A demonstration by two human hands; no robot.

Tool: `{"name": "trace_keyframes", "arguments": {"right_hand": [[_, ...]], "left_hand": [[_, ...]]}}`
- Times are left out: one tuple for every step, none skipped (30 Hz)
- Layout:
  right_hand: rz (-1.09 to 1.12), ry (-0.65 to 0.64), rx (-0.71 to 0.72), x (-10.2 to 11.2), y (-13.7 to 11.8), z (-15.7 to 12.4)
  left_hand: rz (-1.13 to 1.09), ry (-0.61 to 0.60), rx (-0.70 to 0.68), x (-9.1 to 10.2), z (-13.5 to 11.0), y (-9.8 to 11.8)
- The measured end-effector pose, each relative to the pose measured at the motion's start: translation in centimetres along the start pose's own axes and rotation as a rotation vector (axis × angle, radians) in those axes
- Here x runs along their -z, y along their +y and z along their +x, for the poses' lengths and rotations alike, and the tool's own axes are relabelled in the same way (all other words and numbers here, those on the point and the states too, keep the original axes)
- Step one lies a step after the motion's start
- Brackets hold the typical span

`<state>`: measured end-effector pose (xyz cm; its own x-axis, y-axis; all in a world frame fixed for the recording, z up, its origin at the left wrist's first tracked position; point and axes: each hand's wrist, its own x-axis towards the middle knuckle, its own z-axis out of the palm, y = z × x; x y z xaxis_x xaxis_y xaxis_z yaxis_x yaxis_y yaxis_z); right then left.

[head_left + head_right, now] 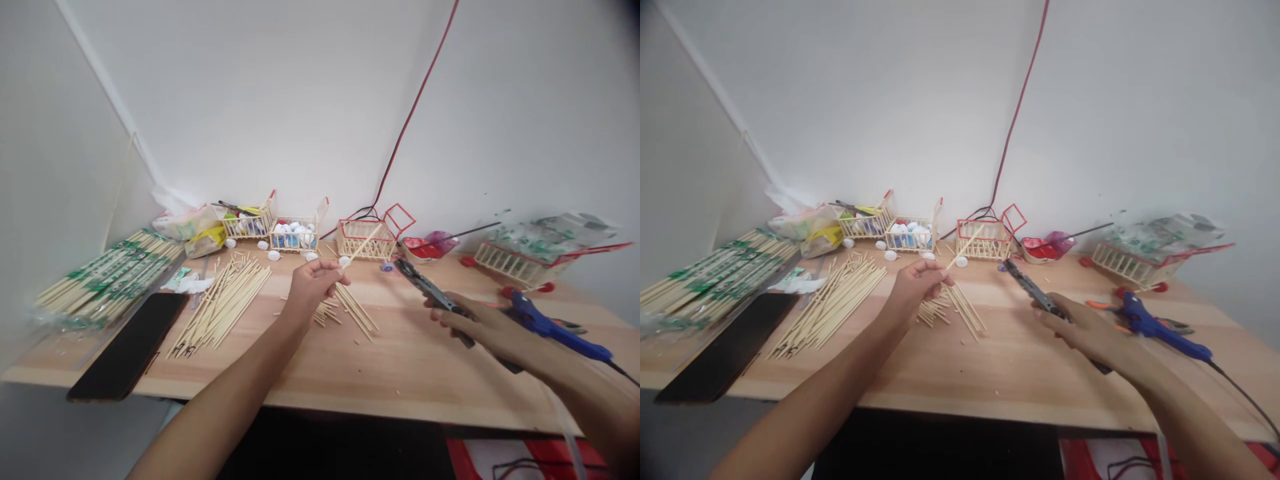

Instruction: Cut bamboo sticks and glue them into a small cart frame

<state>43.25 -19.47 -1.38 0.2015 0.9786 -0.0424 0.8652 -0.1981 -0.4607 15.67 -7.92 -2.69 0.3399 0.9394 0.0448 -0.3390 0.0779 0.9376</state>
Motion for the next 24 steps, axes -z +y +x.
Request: {"name": "trace_keyframes", "arguments": {"right_hand": [[0.065, -0.081, 0.003, -0.2, -1.2, -0.6], [0.103, -0.113, 0.022, -0.5, -2.6, -1.0], [0.123, -0.156, 0.045, -0.8, -3.9, -1.3], [0.137, -0.191, 0.072, -1.1, -5.1, -1.5], [0.151, -0.213, 0.095, -1.3, -6.1, -1.5], [0.169, -0.233, 0.118, -1.6, -6.9, -1.4], [0.184, -0.246, 0.136, -1.9, -7.6, -1.3], [0.197, -0.256, 0.150, -2.2, -8.1, -1.1], [0.210, -0.262, 0.163, -2.4, -8.4, -0.9], [0.222, -0.264, 0.175, -2.6, -8.6, -0.6], [0.232, -0.262, 0.184, -2.8, -8.8, -0.4], [0.241, -0.258, 0.193, -3.0, -8.9, -0.3], [0.247, -0.255, 0.200, -3.1, -9.1, -0.1], [0.248, -0.252, 0.205, -3.2, -9.2, 0.0], [0.245, -0.252, 0.208, -3.3, -9.4, 0.0], [0.238, -0.253, 0.209, -3.3, -9.5, 0.1], [0.232, -0.252, 0.210, -3.4, -9.7, 0.1], [0.225, -0.248, 0.212, -3.4, -9.9, 0.1], [0.218, -0.242, 0.215, -3.4, -10.0, 0.1], [0.212, -0.234, 0.218, -3.4, -10.1, 0.1], [0.206, -0.226, 0.223, -3.5, -10.2, 0.1], [0.200, -0.218, 0.227, -3.5, -10.3, 0.1], [0.195, -0.211, 0.231, -3.6, -10.3, 0.2], [0.191, -0.205, 0.233, -3.7, -10.3, 0.2]], "left_hand": [[0.013, 0.014, -0.012, -0.1, -0.1, 0.1], [0.028, 0.028, -0.022, -0.3, -0.2, 0.3], [0.041, 0.042, -0.030, -0.4, -0.2, 0.4], [0.052, 0.054, -0.033, -0.4, -0.3, 0.5], [0.059, 0.063, -0.034, -0.5, -0.4, 0.6], [0.065, 0.067, -0.032, -0.5, -0.5, 0.7], [0.067, 0.069, -0.031, -0.5, -0.5, 0.7], [0.068, 0.067, -0.030, -0.5, -0.6, 0.7], [0.068, 0.066, -0.031, -0.5, -0.6, 0.7], [0.068, 0.065, -0.033, -0.5, -0.6, 0.7], [0.068, 0.065, -0.034, -0.4, -0.6, 0.7], [0.069, 0.065, -0.033, -0.4, -0.6, 0.7], [0.072, 0.064, -0.030, -0.4, -0.6, 0.7], [0.078, 0.063, -0.025, -0.4, -0.6, 0.7], [0.082, 0.062, -0.020, -0.3, -0.6, 0.6], [0.087, 0.058, -0.015, -0.3, -0.6, 0.6], [0.092, 0.056, -0.011, -0.3, -0.6, 0.6], [0.098, 0.058, -0.006, -0.3, -0.6, 0.6], [0.103, 0.059, 0.000, -0.3, -0.6, 0.5], [0.109, 0.061, 0.005, -0.3, -0.6, 0.5], [0.113, 0.062, 0.009, -0.2, -0.6, 0.4], [0.118, 0.063, 0.009, -0.2, -0.6, 0.4], [0.120, 0.063, 0.005, -0.2, -0.5, 0.3], [0.121, 0.062, -0.002, -0.1, -0.5, 0.3]]}}
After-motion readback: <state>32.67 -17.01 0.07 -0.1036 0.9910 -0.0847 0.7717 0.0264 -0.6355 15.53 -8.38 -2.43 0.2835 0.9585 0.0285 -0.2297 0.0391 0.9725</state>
